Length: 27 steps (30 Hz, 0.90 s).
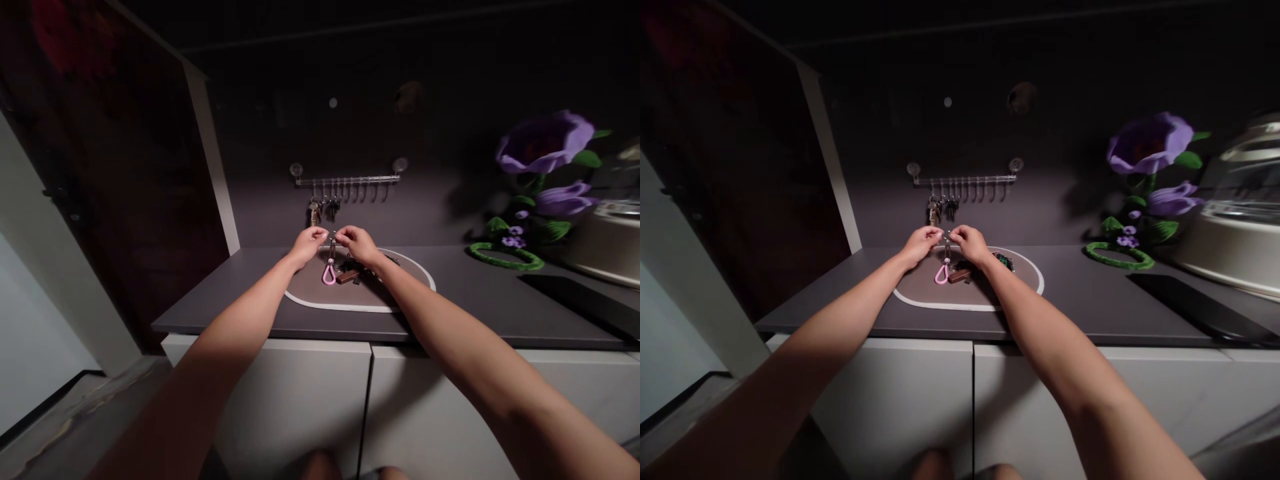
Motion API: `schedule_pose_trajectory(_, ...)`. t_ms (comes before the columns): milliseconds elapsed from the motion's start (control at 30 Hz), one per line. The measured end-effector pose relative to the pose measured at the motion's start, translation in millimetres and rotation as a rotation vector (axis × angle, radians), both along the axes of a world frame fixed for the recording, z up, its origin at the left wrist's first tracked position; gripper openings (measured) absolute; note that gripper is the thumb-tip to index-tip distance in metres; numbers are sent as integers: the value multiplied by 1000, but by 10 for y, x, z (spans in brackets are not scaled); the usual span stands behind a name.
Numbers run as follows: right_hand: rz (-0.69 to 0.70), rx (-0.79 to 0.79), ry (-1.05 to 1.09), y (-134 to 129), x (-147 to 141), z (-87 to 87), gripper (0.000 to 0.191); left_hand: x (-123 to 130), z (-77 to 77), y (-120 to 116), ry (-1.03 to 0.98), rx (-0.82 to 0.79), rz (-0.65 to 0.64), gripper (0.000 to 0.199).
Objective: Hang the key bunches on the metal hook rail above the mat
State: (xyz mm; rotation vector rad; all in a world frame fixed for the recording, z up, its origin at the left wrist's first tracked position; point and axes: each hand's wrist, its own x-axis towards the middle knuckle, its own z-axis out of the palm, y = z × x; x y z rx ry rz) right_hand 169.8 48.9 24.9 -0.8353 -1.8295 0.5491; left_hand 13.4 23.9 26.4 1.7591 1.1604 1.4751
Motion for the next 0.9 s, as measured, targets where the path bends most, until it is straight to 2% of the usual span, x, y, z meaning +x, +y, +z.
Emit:
schedule_pose_trajectory(133, -38, -6, 42, 28, 43, 10, 16, 3, -59, 35, 348, 194, 159, 14)
schedule_pose_trajectory(233, -48, -45, 123, 54, 60, 30, 17, 0, -107, 63, 552, 302, 185, 18)
schedule_pose_trajectory(333, -45, -116, 240, 72, 53, 99, 18, 6, -131, 64, 677, 344, 187, 22)
schedule_pose_trajectory(533, -81, -171, 361, 148, 1, 381, 12, 39, -130, 39, 737, 339, 192, 25)
schedule_pose_trajectory(667, -194, -136, 371, 283, -30, 556, 10, 59, -129, 34, 733, 346, 180, 26)
schedule_pose_trajectory(900, -385, -81, 362, 612, -83, 682, 16, 74, -136, 34, 741, 346, 179, 26)
